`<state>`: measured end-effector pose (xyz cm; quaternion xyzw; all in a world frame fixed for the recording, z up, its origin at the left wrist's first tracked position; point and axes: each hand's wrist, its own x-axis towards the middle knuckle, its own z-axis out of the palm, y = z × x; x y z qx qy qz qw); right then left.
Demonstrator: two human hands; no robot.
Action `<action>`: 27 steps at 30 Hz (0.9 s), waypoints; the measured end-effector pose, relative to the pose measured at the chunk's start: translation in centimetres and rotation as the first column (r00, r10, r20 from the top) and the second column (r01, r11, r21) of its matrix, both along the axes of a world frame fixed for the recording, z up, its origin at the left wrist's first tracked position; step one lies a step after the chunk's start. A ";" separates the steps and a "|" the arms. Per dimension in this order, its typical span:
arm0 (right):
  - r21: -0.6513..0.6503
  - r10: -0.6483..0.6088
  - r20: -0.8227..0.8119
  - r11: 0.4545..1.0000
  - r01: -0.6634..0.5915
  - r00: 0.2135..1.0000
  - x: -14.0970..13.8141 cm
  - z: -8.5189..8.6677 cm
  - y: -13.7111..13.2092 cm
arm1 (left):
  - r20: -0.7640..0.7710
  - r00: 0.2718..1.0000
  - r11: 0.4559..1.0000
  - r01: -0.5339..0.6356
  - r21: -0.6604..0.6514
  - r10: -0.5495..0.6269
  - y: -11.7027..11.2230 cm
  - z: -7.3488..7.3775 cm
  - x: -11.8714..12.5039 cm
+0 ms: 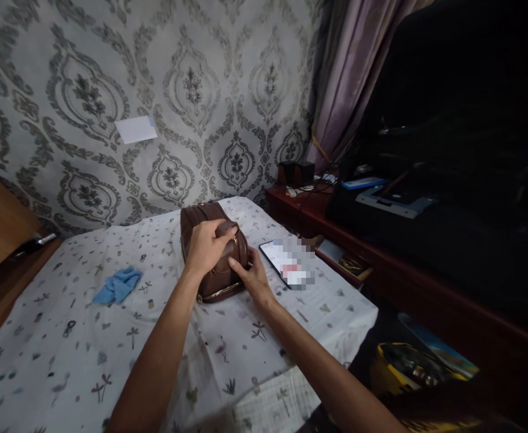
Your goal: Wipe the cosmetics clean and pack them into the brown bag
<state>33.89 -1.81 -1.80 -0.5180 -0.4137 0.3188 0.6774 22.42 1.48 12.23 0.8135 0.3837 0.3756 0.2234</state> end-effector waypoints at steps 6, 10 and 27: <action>0.021 -0.049 -0.012 0.999 0.049 0.999 -0.2 -0.4 0.1 | -0.035 0.996 0.997 0.077 0.024 -0.076 -0.2 0.3 -0.3; 0.044 -0.062 -0.012 0.997 0.063 0.998 -0.2 -0.3 0.0 | -0.059 0.984 0.986 0.168 -0.005 -0.168 0.2 0.4 -1.0; 0.065 -0.125 0.065 0.991 0.121 0.990 -0.3 -0.2 0.2 | -0.098 0.982 0.986 0.167 0.028 -0.163 -0.3 0.7 -0.6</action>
